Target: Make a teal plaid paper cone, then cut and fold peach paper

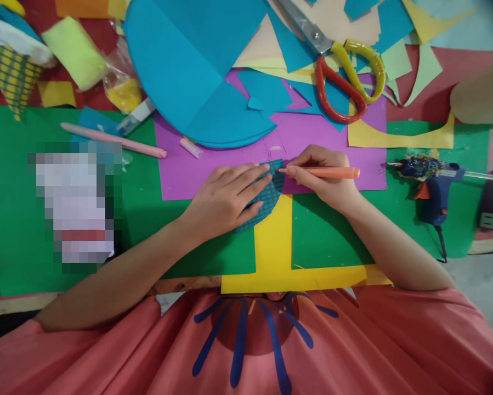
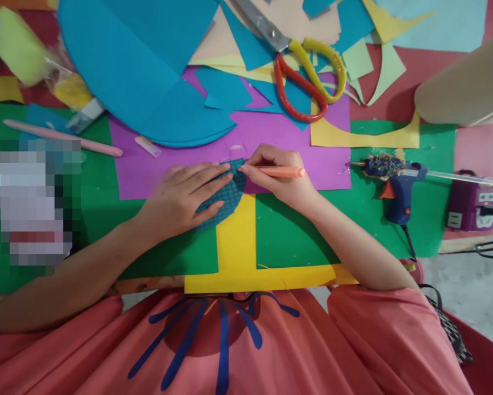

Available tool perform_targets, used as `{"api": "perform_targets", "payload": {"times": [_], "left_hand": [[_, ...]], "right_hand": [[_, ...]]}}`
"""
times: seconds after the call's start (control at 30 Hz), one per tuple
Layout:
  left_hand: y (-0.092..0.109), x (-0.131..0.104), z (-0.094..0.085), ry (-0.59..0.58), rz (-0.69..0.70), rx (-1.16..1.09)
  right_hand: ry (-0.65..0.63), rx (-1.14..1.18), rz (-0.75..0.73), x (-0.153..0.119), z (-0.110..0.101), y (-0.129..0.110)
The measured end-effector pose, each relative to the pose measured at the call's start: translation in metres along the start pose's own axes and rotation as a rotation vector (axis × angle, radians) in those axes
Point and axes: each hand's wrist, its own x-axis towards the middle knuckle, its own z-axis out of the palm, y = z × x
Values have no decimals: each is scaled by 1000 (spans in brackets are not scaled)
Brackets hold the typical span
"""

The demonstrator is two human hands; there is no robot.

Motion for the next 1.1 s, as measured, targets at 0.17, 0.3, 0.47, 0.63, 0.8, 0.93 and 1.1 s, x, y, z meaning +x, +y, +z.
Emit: {"api": "perform_targets", "payload": {"times": [0.17,0.3,0.47,0.63,0.8,0.93,1.1], "left_hand": [[1,1,-2,1,17,39],[1,1,-2,2,22,53],[0,1,-2,-33,10,21],[0,1,-2,-30,17,35],[-1,0,-1,-16,-23,32],[-2,-1,1,-7,-36,37],[-2,-1,2,5,-30,54]], "right_hand": [[-19,-38,-9,0,0,0],[-25,-24,-16,0,0,2],[-60,18,-22,0,0,3],[-58,71,-16,0,-2,3],[-27,41,-22,-1,-2,3],[-48,19,-34,-1,-1,3],[-50,-6,-24,-2,0,3]]}}
